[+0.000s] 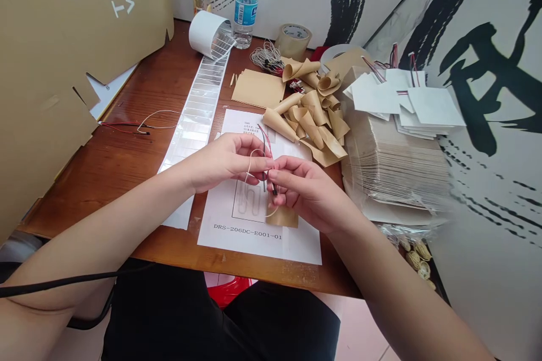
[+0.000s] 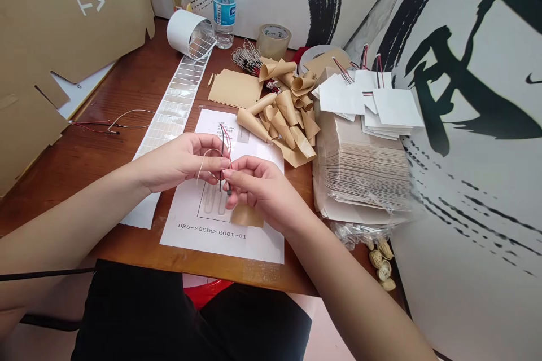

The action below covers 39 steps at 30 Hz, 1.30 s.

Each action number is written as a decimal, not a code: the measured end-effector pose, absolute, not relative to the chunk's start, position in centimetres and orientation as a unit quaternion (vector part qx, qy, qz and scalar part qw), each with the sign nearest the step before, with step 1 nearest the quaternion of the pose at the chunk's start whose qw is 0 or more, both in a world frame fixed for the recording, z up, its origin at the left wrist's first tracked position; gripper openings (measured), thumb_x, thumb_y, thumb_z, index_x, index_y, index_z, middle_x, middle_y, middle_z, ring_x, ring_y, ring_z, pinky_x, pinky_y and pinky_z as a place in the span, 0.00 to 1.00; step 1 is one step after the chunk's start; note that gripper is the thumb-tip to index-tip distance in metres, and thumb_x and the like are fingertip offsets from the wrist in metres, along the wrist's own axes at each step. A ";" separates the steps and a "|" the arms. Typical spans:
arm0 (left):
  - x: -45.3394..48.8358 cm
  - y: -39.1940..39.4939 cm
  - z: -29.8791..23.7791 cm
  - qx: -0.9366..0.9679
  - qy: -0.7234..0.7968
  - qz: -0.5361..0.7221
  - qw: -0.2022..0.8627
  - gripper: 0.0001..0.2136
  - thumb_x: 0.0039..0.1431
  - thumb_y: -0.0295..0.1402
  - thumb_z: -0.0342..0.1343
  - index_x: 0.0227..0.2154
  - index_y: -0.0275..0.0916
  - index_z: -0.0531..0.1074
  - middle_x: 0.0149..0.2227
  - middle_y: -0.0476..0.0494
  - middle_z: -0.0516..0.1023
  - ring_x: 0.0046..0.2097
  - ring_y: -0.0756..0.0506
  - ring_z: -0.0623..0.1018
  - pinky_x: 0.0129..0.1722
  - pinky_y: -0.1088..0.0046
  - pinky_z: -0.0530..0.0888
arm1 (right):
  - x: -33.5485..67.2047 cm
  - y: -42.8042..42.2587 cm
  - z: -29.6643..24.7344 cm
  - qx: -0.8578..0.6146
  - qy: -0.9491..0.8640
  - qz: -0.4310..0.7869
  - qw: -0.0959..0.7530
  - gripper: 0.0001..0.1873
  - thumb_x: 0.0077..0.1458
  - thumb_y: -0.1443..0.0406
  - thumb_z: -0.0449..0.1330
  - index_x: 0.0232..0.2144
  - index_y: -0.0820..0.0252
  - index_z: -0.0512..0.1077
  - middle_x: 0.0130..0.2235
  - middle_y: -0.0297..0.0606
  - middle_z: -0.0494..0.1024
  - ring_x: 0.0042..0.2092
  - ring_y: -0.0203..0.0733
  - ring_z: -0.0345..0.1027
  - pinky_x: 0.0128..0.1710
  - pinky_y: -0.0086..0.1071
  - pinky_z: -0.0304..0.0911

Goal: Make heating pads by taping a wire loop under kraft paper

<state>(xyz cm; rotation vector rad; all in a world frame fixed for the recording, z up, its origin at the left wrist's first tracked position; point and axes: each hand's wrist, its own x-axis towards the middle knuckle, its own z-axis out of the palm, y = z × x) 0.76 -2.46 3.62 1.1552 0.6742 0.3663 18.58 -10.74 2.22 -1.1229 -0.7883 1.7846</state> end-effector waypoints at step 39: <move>-0.9 0.0 5.4 0.517 0.371 0.241 0.733 0.12 0.53 0.41 0.71 0.29 0.35 0.81 0.28 0.48 0.79 0.26 0.57 0.73 0.28 0.81 0.72 | 18.6 -11.3 3.0 -0.396 -0.325 0.740 0.436 0.16 0.49 0.56 0.73 0.35 0.57 0.75 0.25 0.26 0.72 0.19 0.25 0.49 0.19 0.24 0.63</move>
